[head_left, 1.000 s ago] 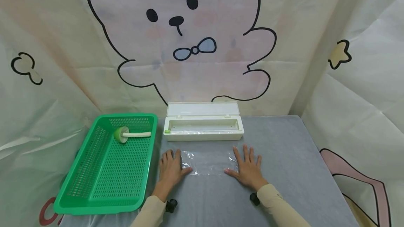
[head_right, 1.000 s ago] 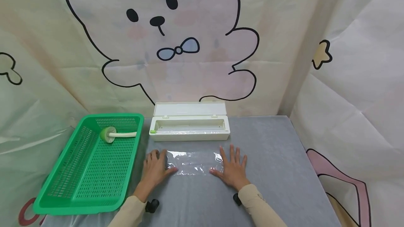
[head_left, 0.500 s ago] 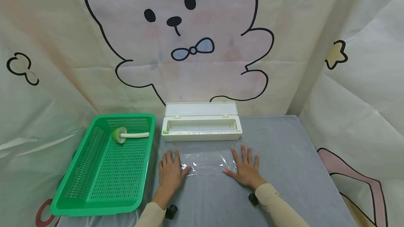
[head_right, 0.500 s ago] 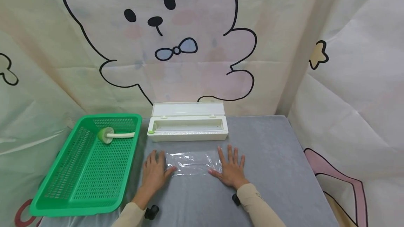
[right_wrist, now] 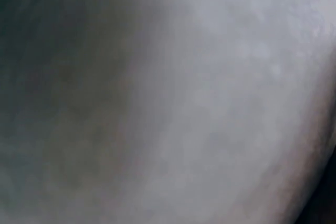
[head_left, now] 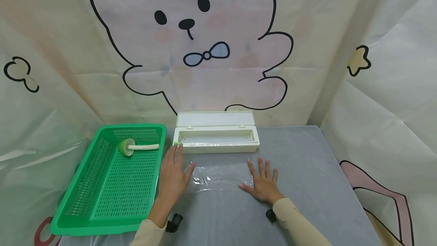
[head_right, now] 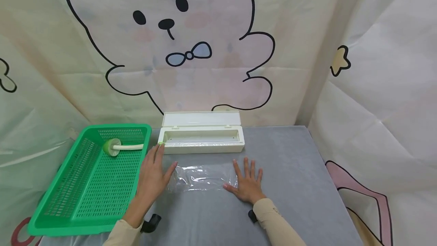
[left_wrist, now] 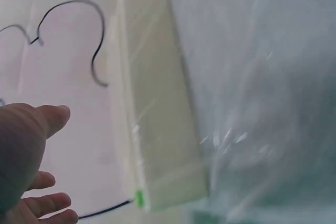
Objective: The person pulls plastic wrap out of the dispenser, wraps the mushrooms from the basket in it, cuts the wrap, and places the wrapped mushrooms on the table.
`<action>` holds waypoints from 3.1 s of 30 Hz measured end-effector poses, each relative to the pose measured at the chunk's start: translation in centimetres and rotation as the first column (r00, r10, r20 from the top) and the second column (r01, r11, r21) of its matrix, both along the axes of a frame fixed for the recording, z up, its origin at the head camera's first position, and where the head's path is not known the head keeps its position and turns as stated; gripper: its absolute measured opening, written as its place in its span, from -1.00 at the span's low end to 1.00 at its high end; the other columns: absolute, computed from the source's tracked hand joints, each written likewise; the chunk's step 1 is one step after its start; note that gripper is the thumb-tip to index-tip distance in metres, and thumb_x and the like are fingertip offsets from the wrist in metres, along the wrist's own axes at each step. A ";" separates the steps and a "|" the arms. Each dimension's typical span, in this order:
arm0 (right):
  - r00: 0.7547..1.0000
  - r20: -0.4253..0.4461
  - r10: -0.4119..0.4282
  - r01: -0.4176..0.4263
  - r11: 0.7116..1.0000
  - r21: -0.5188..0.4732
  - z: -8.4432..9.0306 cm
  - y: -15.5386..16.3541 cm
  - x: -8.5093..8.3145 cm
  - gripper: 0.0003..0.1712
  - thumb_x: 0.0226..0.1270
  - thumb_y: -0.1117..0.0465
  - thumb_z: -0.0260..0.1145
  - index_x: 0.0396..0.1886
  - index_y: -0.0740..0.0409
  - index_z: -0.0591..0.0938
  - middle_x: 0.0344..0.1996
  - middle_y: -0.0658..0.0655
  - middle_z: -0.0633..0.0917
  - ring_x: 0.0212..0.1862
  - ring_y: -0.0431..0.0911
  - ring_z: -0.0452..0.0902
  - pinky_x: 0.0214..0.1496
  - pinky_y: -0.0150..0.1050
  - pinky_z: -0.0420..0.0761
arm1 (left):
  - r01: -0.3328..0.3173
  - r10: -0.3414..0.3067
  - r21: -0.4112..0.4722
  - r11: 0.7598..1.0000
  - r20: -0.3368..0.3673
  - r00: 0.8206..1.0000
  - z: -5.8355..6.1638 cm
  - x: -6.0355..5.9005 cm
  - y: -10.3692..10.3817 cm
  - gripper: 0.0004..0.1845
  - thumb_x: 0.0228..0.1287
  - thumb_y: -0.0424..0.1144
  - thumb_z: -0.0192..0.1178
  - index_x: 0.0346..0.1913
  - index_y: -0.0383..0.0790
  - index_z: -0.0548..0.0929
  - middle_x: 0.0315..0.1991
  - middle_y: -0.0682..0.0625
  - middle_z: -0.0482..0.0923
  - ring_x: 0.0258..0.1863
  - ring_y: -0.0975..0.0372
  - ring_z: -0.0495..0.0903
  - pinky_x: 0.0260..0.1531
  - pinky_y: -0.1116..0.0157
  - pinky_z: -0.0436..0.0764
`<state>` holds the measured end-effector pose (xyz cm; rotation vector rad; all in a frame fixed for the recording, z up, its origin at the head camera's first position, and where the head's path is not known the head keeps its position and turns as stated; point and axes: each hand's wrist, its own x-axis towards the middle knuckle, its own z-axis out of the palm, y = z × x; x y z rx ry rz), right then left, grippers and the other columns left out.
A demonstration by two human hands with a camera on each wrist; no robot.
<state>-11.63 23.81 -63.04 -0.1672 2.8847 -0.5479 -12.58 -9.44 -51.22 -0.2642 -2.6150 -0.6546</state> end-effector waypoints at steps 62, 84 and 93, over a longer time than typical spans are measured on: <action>0.999 0.037 -0.028 0.026 0.997 0.074 0.0 -0.5 -0.2 0.23 0.23 -0.61 0.09 0.68 -0.10 -0.07 0.61 0.33 -0.29 0.56 0.34 -0.56 0.41 0.40 -0.53 | -0.543 0.169 0.528 0.652 0.597 0.784 -5.0 -8.1 -20.9 -0.29 0.56 -0.12 0.07 0.58 -0.31 0.06 0.50 -0.37 0.15 0.46 -0.20 0.22 0.34 -0.06 0.37; 0.999 0.012 -0.035 0.034 0.998 0.045 -0.6 -0.2 -0.2 0.24 0.19 -0.65 0.08 0.68 -0.10 -0.02 0.61 0.35 -0.25 0.57 0.36 -0.53 0.41 0.40 -0.53 | -0.536 0.226 0.766 0.355 0.486 0.844 3.1 -5.4 -16.1 -0.26 0.28 -0.02 0.39 0.47 -0.10 0.40 0.43 -0.14 0.38 0.35 0.23 0.46 0.14 0.50 0.49; 0.998 0.058 -0.023 0.020 0.999 0.046 -0.1 -0.2 -0.2 0.24 0.22 -0.64 0.05 0.68 -0.11 -0.10 0.61 0.33 -0.33 0.56 0.33 -0.61 0.40 0.40 -0.57 | -0.363 0.122 0.805 0.469 0.348 0.929 4.7 -3.8 -10.7 -0.33 0.33 -0.15 0.38 0.43 -0.26 0.42 0.36 -0.29 0.42 0.32 0.03 0.49 0.04 0.49 0.55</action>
